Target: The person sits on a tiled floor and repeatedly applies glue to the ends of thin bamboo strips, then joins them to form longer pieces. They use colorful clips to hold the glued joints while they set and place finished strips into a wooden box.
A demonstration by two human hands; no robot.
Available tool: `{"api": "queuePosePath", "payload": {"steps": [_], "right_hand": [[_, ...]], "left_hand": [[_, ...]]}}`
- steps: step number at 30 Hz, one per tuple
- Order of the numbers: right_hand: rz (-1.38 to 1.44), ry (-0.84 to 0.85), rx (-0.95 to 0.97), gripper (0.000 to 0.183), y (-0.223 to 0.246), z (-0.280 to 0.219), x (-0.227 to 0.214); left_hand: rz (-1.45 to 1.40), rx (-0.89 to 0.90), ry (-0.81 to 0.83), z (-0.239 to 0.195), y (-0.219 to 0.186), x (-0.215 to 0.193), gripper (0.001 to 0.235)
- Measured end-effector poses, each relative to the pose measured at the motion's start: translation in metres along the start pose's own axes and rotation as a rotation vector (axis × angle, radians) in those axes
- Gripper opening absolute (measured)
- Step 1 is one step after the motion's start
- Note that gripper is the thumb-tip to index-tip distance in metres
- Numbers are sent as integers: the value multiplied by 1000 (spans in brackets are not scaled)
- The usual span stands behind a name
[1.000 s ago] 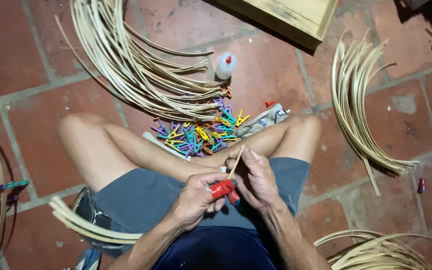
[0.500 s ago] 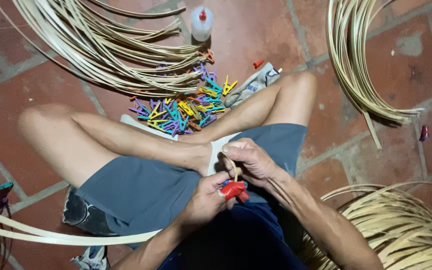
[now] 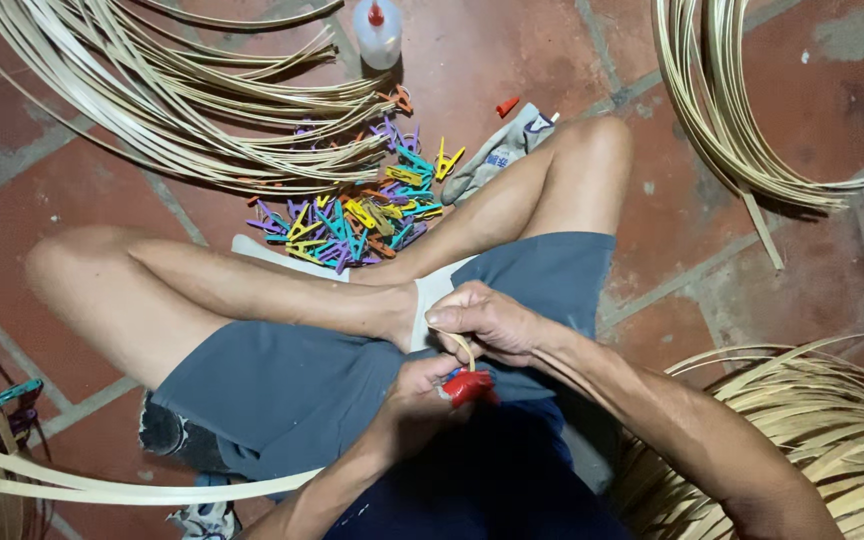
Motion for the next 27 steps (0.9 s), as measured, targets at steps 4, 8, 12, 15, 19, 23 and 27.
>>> {"api": "queuePosePath", "payload": {"steps": [4,8,12,15,19,23,27], "right_hand": [[48,26,-10,40,-5,3,-6],[222,-91,-143,36,2,-6,-15],[247,-147,-438,36,20,-27,-35],[-18,-481,-585,34,46,-55,-103],[-409,-1317,-990,13,123,-148,-242],[-1362,-1779,-746,16,161,-195,-307],[-1557,-1798,-151,16,148,-199,-363]], "left_hand": [[-74,13,2,5,6,-1,30],[16,-260,-313,1,10,-19,42],[1077,377,-176,-1,-83,-2,46],[1617,735,-204,-2,-134,5,57],[1908,185,-256,43,-171,-68,57],[2137,335,-328,86,-202,-119,45],[2233,411,-422,90,-193,-160,49]]}}
Point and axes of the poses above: each hand's wrist, its own z-axis towards the middle knuckle, its own x-axis out of the palm, y = z × x, the point moved 8 cm from there along z, towards the middle knuckle, and after that the axes turned 6 degrees about x, right-handed, at the moved point
